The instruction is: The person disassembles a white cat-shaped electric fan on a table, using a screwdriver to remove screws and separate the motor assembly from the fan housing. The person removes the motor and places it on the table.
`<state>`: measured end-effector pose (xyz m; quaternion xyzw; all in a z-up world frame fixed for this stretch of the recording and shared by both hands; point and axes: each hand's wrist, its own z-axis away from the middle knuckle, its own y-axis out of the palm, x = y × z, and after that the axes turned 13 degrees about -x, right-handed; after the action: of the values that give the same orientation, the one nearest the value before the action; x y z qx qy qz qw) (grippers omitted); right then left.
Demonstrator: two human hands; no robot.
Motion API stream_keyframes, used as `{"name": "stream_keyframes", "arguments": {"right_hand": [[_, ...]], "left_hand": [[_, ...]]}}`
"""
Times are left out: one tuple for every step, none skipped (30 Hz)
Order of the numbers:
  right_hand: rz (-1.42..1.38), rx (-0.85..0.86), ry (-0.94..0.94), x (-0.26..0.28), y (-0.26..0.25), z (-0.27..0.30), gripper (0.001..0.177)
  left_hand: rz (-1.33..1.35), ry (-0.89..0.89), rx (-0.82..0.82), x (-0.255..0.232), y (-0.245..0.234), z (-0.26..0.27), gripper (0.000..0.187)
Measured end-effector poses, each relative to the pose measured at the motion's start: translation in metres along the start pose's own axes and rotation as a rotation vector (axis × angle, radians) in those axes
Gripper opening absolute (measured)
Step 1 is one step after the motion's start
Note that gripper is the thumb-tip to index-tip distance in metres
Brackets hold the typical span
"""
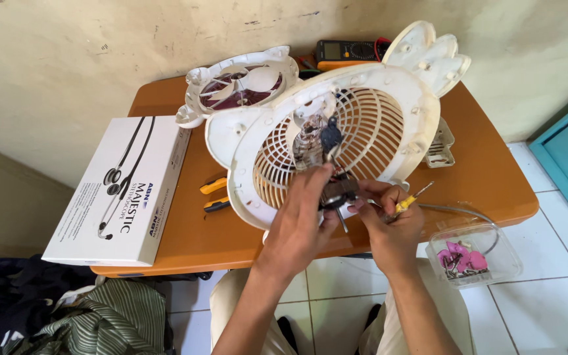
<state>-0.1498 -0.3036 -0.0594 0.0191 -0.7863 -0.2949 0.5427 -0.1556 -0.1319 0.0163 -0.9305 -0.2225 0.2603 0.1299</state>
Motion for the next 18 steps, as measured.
{"name": "stream_keyframes", "arguments": {"right_hand": [[-0.005,0.015,-0.011,0.0,-0.003,0.0,0.036],[-0.003,0.023,-0.028,0.0,-0.005,0.0,0.034],[-0.002,0.031,-0.046,-0.001,-0.006,0.0,0.033],[0.0,0.039,-0.061,-0.002,-0.006,0.001,0.032],[0.006,0.011,-0.056,-0.002,-0.006,0.001,0.032],[0.011,-0.017,-0.051,-0.003,-0.006,0.002,0.033],[0.017,-0.046,-0.047,-0.003,-0.004,0.002,0.034],[0.013,-0.046,-0.039,-0.002,-0.002,0.001,0.033],[0.009,-0.047,-0.032,0.0,0.0,0.0,0.033],[0.005,-0.049,-0.021,0.001,0.002,0.001,0.032],[0.034,-0.047,-0.045,0.003,0.005,0.003,0.032],[0.061,-0.044,-0.07,0.005,0.008,0.004,0.031],[0.088,-0.042,-0.095,0.008,0.012,0.006,0.03],[0.152,-0.084,-0.187,0.011,0.017,0.008,0.031],[0.217,-0.128,-0.277,0.014,0.023,0.012,0.033],[0.283,-0.174,-0.365,0.017,0.029,0.015,0.034],[0.313,-0.235,-0.376,0.02,0.035,0.019,0.033],[0.341,-0.295,-0.389,0.024,0.041,0.023,0.032]], "left_hand": [[-0.002,0.022,0.017,-0.001,-0.001,0.003,0.087],[-0.006,0.044,0.035,-0.002,-0.002,0.006,0.086],[-0.02,0.074,0.055,-0.003,-0.003,0.009,0.087],[-0.035,0.103,0.075,-0.003,-0.004,0.013,0.088],[-0.049,0.132,0.096,-0.003,-0.005,0.016,0.09],[-0.037,0.134,0.105,-0.002,-0.006,0.018,0.091],[-0.026,0.136,0.115,0.0,-0.009,0.019,0.093],[-0.012,0.143,0.123,0.002,-0.011,0.019,0.094],[0.003,0.142,0.108,0.005,-0.013,0.018,0.096],[0.019,0.139,0.096,0.006,-0.016,0.018,0.097],[0.035,0.135,0.083,0.006,-0.018,0.017,0.099],[0.03,0.113,0.062,0.005,-0.018,0.016,0.101],[0.024,0.091,0.04,0.003,-0.019,0.015,0.103],[0.018,0.072,0.016,0.002,-0.019,0.013,0.104],[0.034,0.039,-0.01,0.001,-0.017,0.009,0.105],[0.05,0.004,-0.035,-0.001,-0.015,0.006,0.105],[0.066,-0.032,-0.059,-0.004,-0.013,0.003,0.105],[0.069,-0.054,-0.084,-0.006,-0.01,0.0,0.105]]}}
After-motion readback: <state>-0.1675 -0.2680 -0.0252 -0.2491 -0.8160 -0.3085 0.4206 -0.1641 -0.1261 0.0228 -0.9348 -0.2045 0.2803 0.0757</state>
